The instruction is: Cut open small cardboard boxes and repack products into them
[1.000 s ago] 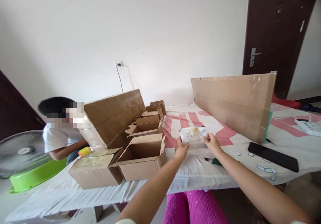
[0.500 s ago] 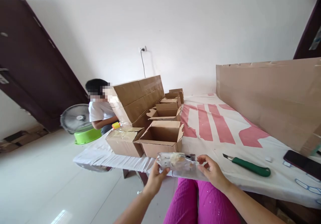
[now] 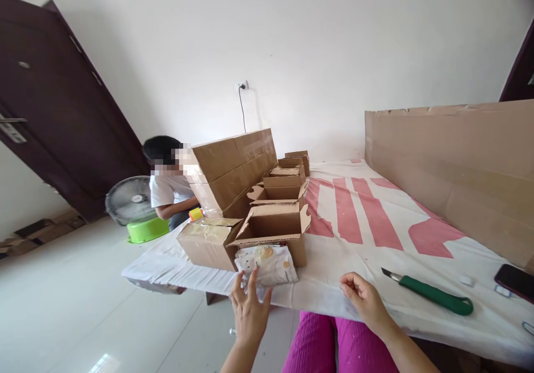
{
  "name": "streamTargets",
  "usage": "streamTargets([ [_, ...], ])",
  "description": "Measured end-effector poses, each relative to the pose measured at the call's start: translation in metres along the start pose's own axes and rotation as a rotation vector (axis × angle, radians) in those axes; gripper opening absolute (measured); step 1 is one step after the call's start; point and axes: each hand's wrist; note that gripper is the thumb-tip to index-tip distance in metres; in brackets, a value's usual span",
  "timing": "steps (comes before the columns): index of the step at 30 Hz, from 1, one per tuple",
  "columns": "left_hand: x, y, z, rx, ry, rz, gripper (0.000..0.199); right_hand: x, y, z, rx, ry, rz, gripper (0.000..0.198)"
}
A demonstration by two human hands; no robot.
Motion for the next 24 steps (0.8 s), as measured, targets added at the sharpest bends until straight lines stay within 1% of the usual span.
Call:
streamTargets([
  [3,0.007,0.008,0.007,0.033,-0.044,-0.013,0.045,-0.001,-0.002,0.001,-0.055,-0.025,-0.013,0.028],
  [9,0.035,0.015,0.015,0.037,-0.098,-0.072,0.05,-0.003,-0.003,0.002,-0.103,-0.049,-0.032,0.027],
  [14,0.048,0.022,0.021,0.084,-0.136,-0.077,0.057,-0.002,-0.003,0.005,-0.156,-0.063,-0.036,0.026],
  [19,0.061,0.023,0.032,0.106,-0.162,-0.085,0.058,-0.004,-0.005,0.007,-0.212,-0.079,-0.053,0.025],
  [24,0.077,0.028,0.042,0.131,-0.22,-0.112,0.061,-0.004,-0.007,0.007,-0.227,-0.068,-0.066,0.025],
])
Point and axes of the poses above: each hand's wrist, its own x-axis towards the middle knuckle, its own z-axis out of the palm, y = z × x, and after that the axes turned 9 degrees about z, right-handed
